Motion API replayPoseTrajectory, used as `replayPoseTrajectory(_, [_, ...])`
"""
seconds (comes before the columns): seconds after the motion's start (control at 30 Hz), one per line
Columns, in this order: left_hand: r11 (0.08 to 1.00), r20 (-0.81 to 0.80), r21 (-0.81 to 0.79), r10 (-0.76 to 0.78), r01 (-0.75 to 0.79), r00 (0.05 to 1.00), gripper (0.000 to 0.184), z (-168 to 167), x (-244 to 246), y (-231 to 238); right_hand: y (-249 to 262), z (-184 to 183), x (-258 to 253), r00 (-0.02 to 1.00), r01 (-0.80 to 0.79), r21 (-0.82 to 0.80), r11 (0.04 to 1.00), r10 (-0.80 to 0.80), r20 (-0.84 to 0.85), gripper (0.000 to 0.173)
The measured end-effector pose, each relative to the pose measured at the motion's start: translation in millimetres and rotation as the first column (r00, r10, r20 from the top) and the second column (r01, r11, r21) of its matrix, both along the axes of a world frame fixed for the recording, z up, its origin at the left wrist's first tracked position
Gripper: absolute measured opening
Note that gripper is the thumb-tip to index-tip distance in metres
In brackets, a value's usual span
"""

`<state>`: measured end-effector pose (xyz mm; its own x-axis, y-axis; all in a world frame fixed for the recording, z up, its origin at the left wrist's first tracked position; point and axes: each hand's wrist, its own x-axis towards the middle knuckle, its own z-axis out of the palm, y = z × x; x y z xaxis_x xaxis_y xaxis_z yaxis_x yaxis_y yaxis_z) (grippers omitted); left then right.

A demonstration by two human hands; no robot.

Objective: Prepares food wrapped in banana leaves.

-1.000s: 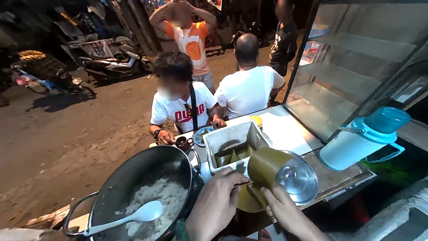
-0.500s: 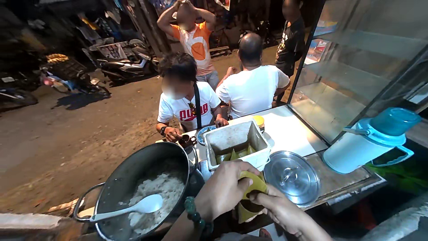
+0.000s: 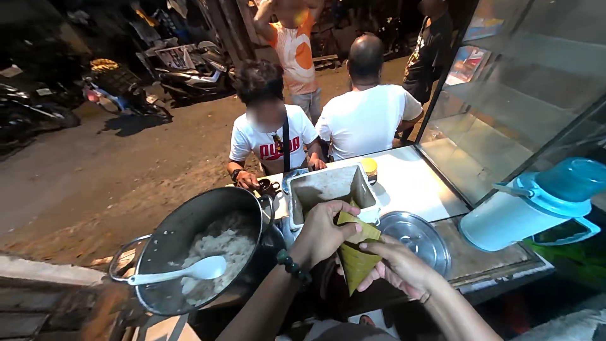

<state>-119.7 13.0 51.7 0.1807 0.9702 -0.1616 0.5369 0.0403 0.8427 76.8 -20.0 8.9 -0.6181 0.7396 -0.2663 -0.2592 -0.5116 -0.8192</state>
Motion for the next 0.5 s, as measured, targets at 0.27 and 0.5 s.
replayPoseTrajectory(0.27, [0.977, 0.445, -0.162, 0.196, -0.137, 0.874, 0.092, -3.5, -11.7, -23.4, -1.6, -3.5, 10.4, 0.995, -0.069, 0.25, 0.966, 0.05, 0.081, 0.024])
replayPoseTrajectory(0.5, [0.963, 0.342, 0.096, 0.205, -0.251, 0.917, 0.085, 4.4, -33.4, -48.8, 0.6, 1.0, -25.9, 0.997, -0.072, 0.141, 0.987, 0.072, 0.005, 0.03])
